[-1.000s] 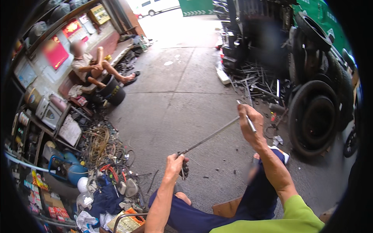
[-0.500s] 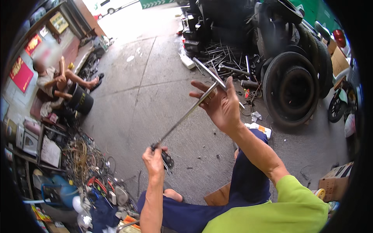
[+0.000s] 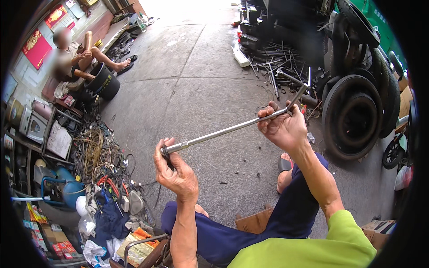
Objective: The person sits on the floor and repeatedly assembles and disassembles a metal rod and a circular metal component. They connect the two parts, inspect the assembly, and then separate them again in a continuous loop.
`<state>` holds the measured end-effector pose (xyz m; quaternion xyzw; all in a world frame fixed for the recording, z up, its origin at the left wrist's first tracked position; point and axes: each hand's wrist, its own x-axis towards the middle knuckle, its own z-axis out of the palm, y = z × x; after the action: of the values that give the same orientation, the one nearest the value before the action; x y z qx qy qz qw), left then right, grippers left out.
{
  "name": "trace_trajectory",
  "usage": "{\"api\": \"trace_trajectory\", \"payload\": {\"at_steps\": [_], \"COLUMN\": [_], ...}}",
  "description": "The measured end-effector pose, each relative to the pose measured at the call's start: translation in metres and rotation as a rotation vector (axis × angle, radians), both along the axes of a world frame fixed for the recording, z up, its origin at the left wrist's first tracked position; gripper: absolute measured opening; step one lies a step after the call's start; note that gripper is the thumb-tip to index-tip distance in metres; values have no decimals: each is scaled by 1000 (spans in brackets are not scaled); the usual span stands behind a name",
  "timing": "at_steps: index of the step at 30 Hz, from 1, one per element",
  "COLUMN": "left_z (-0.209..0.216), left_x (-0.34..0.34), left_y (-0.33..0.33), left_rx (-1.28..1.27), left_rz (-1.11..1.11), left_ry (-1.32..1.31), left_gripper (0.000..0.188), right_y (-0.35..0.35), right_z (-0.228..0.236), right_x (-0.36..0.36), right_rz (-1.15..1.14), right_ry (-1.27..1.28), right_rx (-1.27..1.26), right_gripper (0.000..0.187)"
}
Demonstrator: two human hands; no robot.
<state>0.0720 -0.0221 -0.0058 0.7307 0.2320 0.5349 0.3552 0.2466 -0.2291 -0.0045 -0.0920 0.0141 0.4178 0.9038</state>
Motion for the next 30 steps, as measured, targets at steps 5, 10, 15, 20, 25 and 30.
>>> {"api": "trace_trajectory", "payload": {"at_steps": [5, 10, 15, 20, 25, 30], "left_z": [8, 11, -19, -35, -49, -44], "left_x": [-12, -18, -23, -21, -18, -15], "left_y": [9, 10, 8, -13, -22, -20], "left_rx": [101, -129, -589, -1075, -1340, -1319], "left_rz": [56, 18, -178, -411, -628, -556], "left_ry": [23, 54, 201, 356, 363, 380], "left_gripper": [26, 22, 12, 13, 15, 19], "right_y": [-1, 6, 11, 15, 16, 17], "right_z": [9, 18, 13, 16, 15, 4], "right_x": [-3, -11, -4, -8, -24, -23], "right_rz": [81, 54, -114, -251, -98, -94], "right_ry": [-129, -303, -552, -839, -910, -973], "right_rx": [-16, -170, -553, -714, -757, -656], "right_gripper": [57, 66, 93, 79, 39, 26]}}
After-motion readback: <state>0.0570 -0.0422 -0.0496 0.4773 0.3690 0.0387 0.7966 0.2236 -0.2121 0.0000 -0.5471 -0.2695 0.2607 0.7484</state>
